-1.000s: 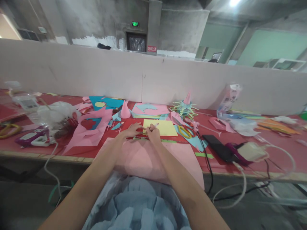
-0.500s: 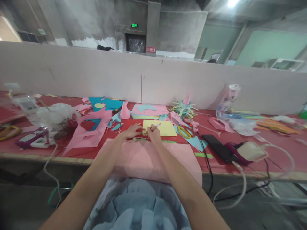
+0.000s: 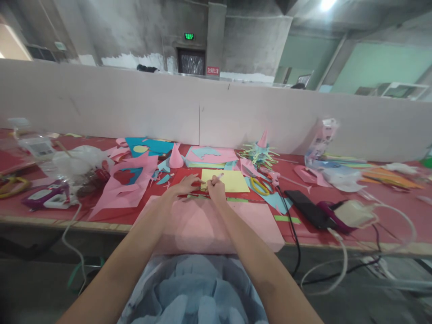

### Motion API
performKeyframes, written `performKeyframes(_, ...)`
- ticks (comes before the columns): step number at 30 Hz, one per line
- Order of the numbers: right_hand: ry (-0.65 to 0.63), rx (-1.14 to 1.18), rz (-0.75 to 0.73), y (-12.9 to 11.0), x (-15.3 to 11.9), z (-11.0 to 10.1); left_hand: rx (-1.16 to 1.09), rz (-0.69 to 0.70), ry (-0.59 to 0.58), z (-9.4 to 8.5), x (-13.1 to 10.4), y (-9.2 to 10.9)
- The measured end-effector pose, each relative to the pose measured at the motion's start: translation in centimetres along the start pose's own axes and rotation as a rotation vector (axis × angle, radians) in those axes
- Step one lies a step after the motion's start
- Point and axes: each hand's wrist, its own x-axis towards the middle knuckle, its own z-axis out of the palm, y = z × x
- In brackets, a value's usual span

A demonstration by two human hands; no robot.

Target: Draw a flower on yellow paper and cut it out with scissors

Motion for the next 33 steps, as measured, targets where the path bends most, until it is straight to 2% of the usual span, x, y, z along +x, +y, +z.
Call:
performKeyframes(5,0.019,0.027,0.004,0.2,0.1,-0.1,-0.008,0.002,0.006,0.1,0.0,-0.1)
performKeyframes(9,0.104,0.127,0.000,-0.3,-0.4,-0.6,-0.006,0.012,0.020,0.1,0.0,-0.1)
performKeyframes(14,0.164,0.022,-0.190,0.1,-0.4,-1.7,-0.009,-0.004,0.038,0.4,-0.2,0.3)
performKeyframes(17,0.091,-0.192,-0.273,1.0,0.2,-3.0,0.015,-0.028,0.027,0.6,-0.3,0.5)
performKeyframes(21,-0.060,-0.456,-0.206,2.2,0.7,-5.1,0.020,-0.040,0.013,0.6,-0.4,0.6)
performKeyframes(24,-0.124,-0.592,-0.147,2.4,0.4,-6.2,0.003,-0.038,0.002,0.4,-0.5,0.8)
performKeyframes(29,-0.171,-0.717,-0.089,1.5,-1.5,-6.6,-0.023,-0.049,-0.010,0.1,-0.6,0.9)
performKeyframes(33,-0.141,-0.835,-0.029,0.3,-2.6,-6.7,-0.020,-0.044,-0.023,-0.1,-0.5,0.8)
